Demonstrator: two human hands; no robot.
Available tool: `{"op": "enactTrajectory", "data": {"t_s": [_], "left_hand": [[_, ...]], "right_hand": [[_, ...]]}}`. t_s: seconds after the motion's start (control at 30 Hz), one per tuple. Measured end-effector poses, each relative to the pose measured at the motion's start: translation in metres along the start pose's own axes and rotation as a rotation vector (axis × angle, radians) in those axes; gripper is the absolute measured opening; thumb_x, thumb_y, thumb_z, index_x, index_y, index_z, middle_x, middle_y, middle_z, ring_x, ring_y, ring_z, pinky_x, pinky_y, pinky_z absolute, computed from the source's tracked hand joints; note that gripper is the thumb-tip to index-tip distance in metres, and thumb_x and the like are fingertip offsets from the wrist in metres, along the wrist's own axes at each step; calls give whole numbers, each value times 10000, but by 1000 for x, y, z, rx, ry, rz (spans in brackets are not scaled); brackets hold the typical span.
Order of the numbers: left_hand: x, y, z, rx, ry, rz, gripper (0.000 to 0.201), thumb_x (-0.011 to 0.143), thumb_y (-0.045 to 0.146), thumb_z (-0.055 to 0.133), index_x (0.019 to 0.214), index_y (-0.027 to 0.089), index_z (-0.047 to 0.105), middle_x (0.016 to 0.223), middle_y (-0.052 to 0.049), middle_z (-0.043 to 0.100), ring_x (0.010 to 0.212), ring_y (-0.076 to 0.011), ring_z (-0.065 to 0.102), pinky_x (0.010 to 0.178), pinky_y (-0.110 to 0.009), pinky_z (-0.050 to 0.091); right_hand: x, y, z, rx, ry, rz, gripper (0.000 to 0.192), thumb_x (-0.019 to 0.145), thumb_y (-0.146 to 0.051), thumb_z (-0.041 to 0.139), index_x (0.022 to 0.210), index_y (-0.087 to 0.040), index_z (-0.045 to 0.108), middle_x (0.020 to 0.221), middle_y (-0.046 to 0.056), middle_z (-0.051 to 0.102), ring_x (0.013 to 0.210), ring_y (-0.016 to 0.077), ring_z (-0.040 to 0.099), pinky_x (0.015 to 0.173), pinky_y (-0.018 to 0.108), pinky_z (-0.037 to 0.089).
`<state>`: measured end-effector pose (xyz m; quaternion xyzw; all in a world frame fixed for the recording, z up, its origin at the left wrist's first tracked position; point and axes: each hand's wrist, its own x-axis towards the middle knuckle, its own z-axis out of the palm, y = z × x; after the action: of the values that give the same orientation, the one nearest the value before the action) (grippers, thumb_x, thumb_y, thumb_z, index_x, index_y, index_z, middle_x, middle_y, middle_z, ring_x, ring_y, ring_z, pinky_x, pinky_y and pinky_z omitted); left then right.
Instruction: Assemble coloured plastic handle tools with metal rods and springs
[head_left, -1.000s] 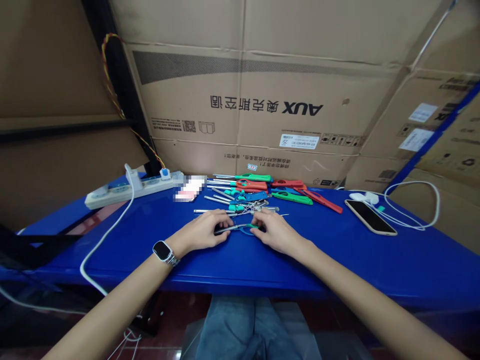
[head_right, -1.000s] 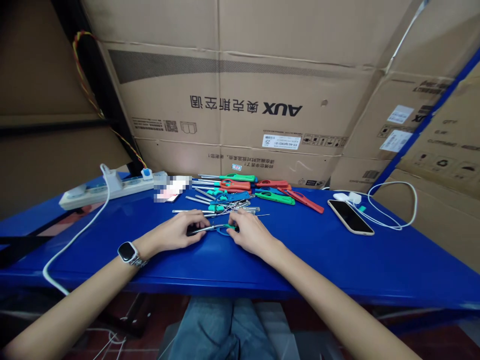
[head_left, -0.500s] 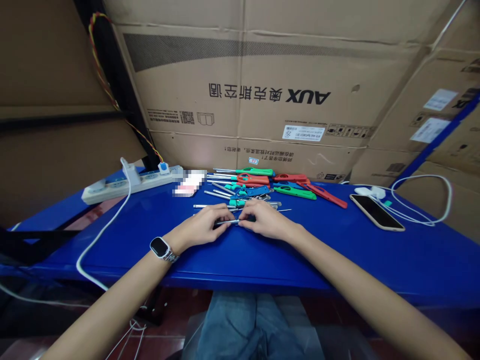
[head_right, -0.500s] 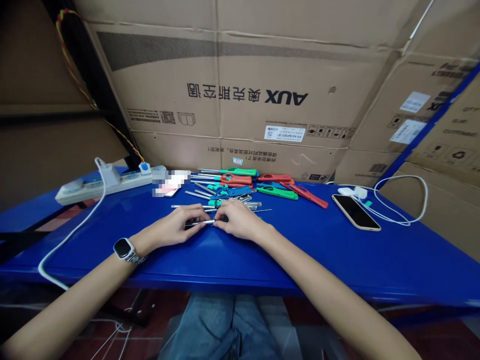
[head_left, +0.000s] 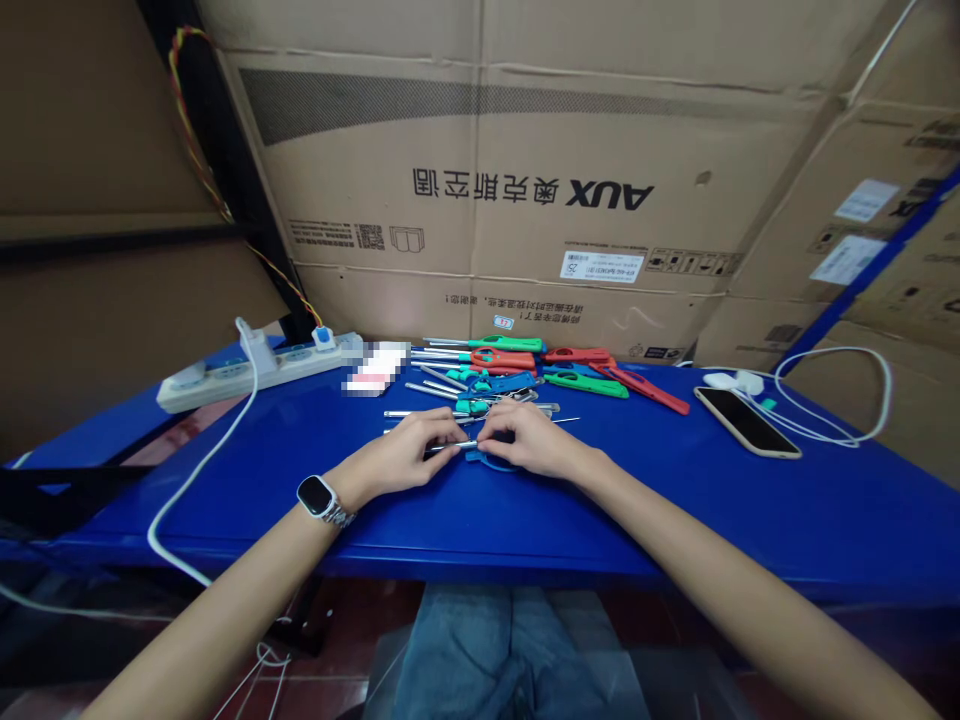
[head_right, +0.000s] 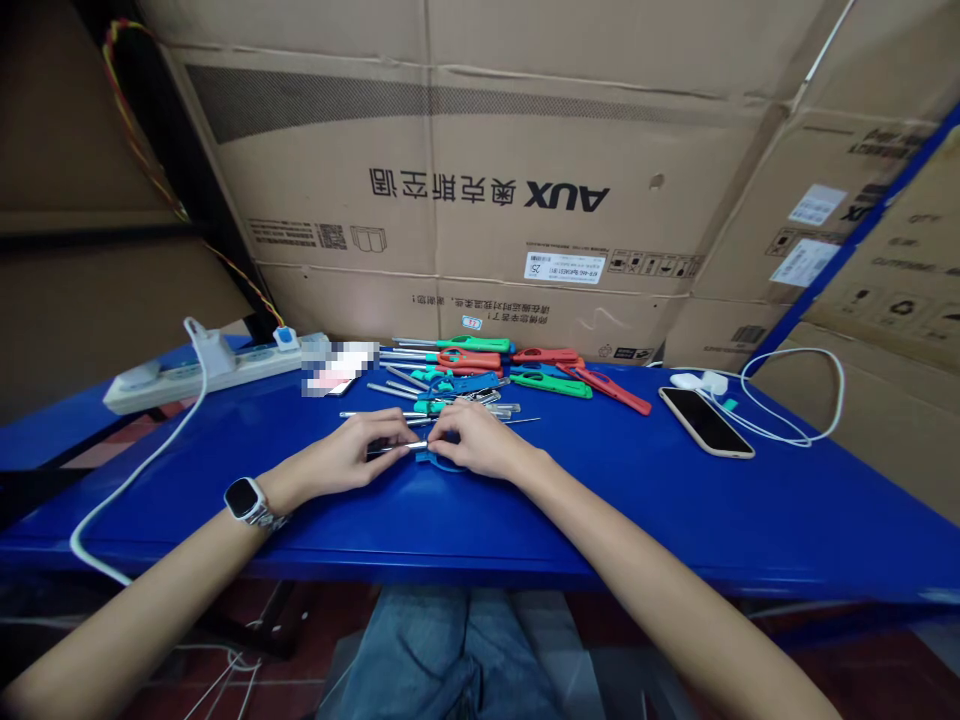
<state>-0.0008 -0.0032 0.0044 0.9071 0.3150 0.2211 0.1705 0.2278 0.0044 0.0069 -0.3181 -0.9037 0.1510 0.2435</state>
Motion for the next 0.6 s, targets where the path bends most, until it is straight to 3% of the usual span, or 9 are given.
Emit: {"op": "enactTrajectory", "data": {"t_s": [0.27,0.47,0.6], "left_hand": [[0,0,3,28,41,11,242,980,273,497,1019,175,715,879,-42,589,734,-147,569,672,-254,434],[0,1,2,-1,76,27,231,962,277,524,1023,181,726,835,-29,581,703,-132,556,637,-240,430],[1,2,5,-51,34,14,190,913,275,570,978,164,710,788,-18,593,650,-123,537,607,-236,439]], "right_hand": [[-6,-8,8,-102,73,58,37,866,-171,669,838,-158,689,839,59,671,880,207,565,828,345,438],[-6,-7,6,11,114,96,19,854,-188,702,866,-174,703,807,34,667,840,181,585,773,305,434],[-7,-5,6,23,74,52,26,850,-175,705,866,-188,722,821,26,681,846,175,592,802,311,429]]}}
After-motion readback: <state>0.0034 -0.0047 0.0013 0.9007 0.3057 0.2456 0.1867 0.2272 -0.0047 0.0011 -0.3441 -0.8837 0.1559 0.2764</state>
